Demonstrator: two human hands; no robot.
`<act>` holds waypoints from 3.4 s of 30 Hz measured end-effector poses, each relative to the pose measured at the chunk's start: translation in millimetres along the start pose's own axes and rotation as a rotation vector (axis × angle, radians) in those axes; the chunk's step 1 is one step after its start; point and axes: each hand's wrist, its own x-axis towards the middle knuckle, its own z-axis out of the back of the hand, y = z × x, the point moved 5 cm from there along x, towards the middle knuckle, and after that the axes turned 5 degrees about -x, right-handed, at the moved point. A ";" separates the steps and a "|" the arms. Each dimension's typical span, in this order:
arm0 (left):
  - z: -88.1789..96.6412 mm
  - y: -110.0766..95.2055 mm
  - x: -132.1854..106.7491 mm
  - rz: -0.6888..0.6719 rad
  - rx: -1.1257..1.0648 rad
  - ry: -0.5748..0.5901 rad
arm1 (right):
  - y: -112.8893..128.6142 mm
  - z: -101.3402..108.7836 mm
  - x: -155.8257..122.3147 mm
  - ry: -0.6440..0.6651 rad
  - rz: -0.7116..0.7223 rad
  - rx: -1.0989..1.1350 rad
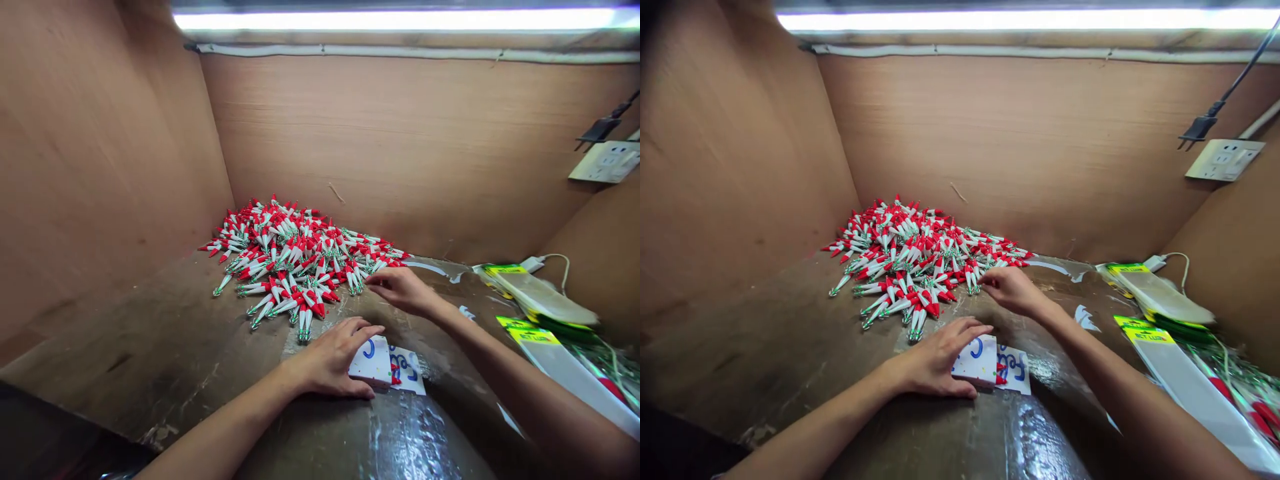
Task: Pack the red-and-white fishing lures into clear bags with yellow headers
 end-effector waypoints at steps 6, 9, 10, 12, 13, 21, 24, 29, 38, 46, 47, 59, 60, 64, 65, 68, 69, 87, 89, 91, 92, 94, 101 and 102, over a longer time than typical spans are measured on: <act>0.5 3.4 -2.5 -0.009 0.046 -0.007 | 37.2 -58.5 87.2 0.031 0.231 -0.402; 0.7 4.8 -3.9 -0.021 0.050 -0.013 | 39.8 -68.1 98.1 0.048 0.284 -0.429; 0.9 4.7 -4.2 -0.021 0.056 -0.012 | 39.0 -67.8 99.1 0.044 0.292 -0.435; 1.8 3.0 -4.7 -0.018 0.077 -0.013 | 37.1 -64.5 98.9 0.035 0.307 -0.448; 2.4 1.8 -4.8 -0.016 0.087 -0.015 | 36.6 -62.6 98.1 0.033 0.318 -0.454; 0.4 -2.6 -4.2 -0.014 0.125 0.011 | 38.9 -64.0 90.9 0.127 0.481 -0.495; 0.4 0.2 -4.9 -0.005 0.130 0.016 | 38.7 -61.7 90.7 0.127 0.499 -0.494; 1.7 -1.3 -6.3 -0.001 0.136 0.042 | 33.4 -41.3 77.3 0.025 0.403 -0.411; 7.3 8.2 -10.0 0.129 0.178 0.025 | -26.5 -12.7 -61.2 0.044 -0.187 0.484; 8.4 19.9 -7.8 0.184 0.234 0.029 | -40.1 -19.0 -155.1 0.165 -0.352 0.111; 7.6 19.7 -6.9 0.186 0.235 0.034 | -31.7 -23.7 -150.2 0.137 -0.315 0.089; 4.3 25.3 -9.0 0.212 0.224 0.000 | 15.9 -49.5 -104.1 0.161 0.015 -0.012; 3.9 24.9 -9.5 0.209 0.221 0.000 | 14.8 -45.6 -102.9 0.227 0.051 0.029; 4.0 21.4 -10.3 0.202 0.193 -0.002 | 5.0 -15.5 -67.1 0.454 0.086 0.192; 4.6 20.3 -10.1 0.199 0.182 -0.004 | -0.7 -4.3 -46.9 0.411 0.052 0.164; 7.5 16.5 -9.1 0.187 0.154 -0.015 | -23.5 22.7 26.1 0.214 -0.105 -0.158; 8.8 15.3 -8.7 0.180 0.146 -0.018 | -33.8 28.1 49.0 0.153 -0.210 -0.303; 19.1 11.3 -11.6 0.188 0.125 -0.034 | -68.9 -22.2 173.4 0.033 -0.352 -0.455; 20.4 9.9 -11.4 0.181 0.125 -0.039 | -68.8 -18.3 172.5 -0.016 -0.347 -0.396; 21.0 9.0 -11.4 0.175 0.131 -0.041 | -70.5 -9.4 169.6 -0.085 -0.346 -0.312; 21.0 9.0 -11.5 0.174 0.134 -0.041 | -72.0 -3.9 167.2 -0.124 -0.349 -0.260; 20.7 9.4 -11.7 0.178 0.136 -0.036 | -75.8 7.3 159.7 -0.192 -0.354 -0.137; 20.1 11.4 -11.6 0.165 0.132 -0.039 | -77.9 26.4 82.2 -0.206 -0.305 0.341; 20.1 11.8 -11.5 0.161 0.137 -0.042 | -76.4 26.7 65.1 -0.195 -0.298 0.418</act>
